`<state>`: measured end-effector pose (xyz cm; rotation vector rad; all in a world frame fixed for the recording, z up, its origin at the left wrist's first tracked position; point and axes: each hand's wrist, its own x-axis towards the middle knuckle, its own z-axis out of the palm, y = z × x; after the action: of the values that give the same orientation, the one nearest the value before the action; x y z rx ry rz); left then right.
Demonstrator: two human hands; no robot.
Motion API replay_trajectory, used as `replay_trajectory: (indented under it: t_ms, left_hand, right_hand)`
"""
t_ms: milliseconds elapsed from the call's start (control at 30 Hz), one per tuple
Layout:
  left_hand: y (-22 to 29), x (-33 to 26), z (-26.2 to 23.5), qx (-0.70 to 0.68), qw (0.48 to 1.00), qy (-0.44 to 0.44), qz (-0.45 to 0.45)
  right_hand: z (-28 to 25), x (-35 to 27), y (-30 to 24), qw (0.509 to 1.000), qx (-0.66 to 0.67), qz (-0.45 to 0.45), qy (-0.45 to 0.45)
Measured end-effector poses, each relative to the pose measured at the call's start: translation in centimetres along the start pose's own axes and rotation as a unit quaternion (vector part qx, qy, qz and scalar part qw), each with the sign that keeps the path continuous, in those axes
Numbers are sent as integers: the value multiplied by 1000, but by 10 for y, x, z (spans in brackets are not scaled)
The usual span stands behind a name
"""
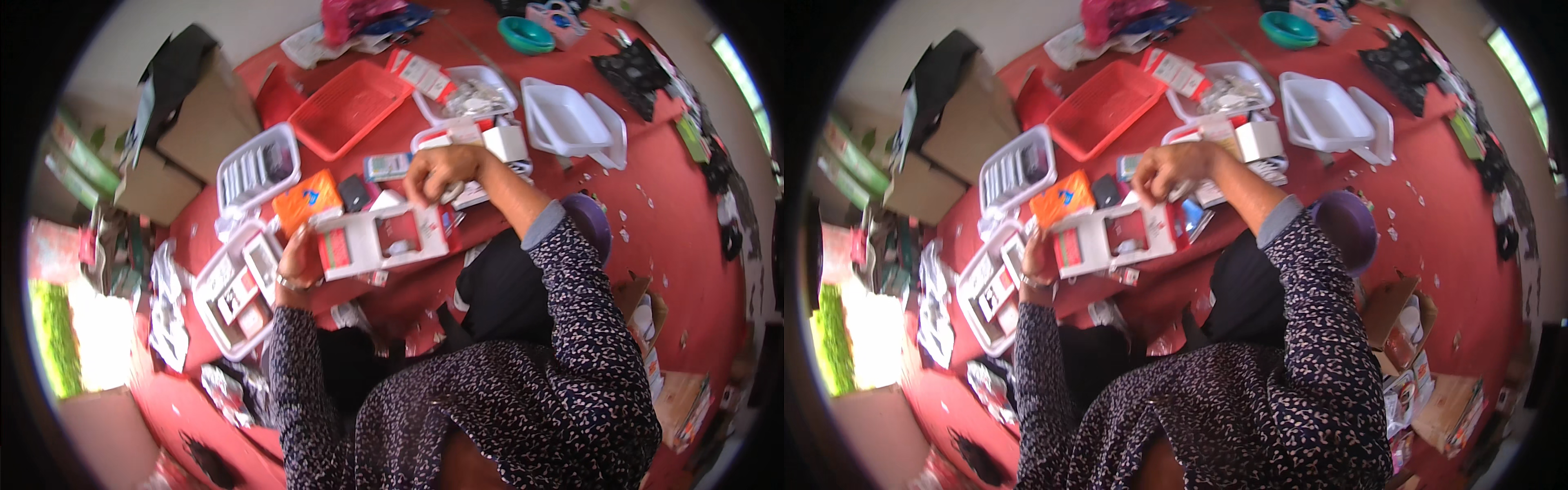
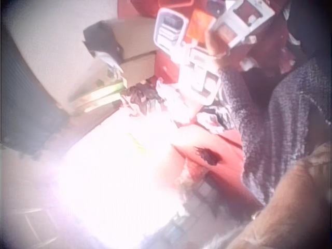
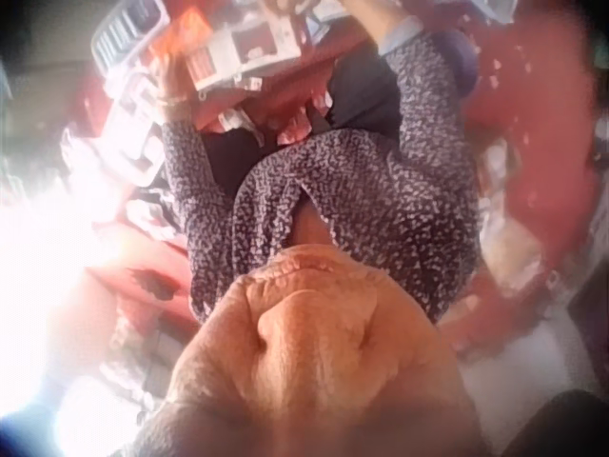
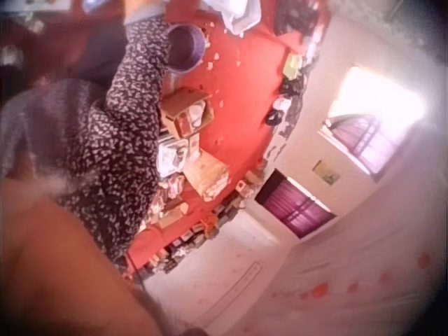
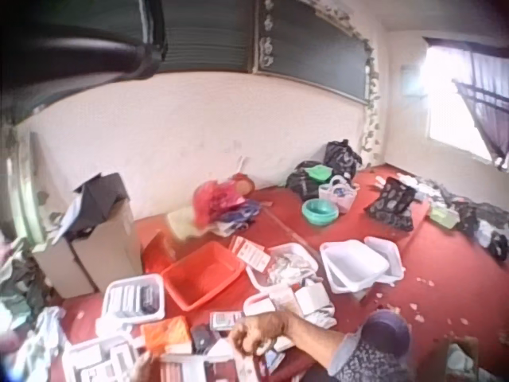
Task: The person sits on the floor and wipes various small cardboard boxes with a cloth. They pick up each box, wipe it thoroughly, and place it into a white plastic container. The person also wipes a plastic container and organizes the items on the red floor.
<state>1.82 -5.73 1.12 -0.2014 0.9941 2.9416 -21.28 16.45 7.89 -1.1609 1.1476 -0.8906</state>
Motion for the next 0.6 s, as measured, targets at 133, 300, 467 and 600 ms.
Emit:
replay_trajectory:
  t_ms: [133,300,467,600]
  left_hand:
    - [-1,0,3,47,989,-33,-138]
    - [-3,-6,4,85,989,-13,-123]
    - [-17,10,7,-78,992,87,-45]
    - [-24,12,0,-136,978,156,11]
  right_hand:
    - [6,2,6,997,16,-33,72]
    - [12,11,-3,969,80,-14,235]
    - [-35,-7,16,728,330,-153,581]
    - [15,29,-22,776,211,-203,558]
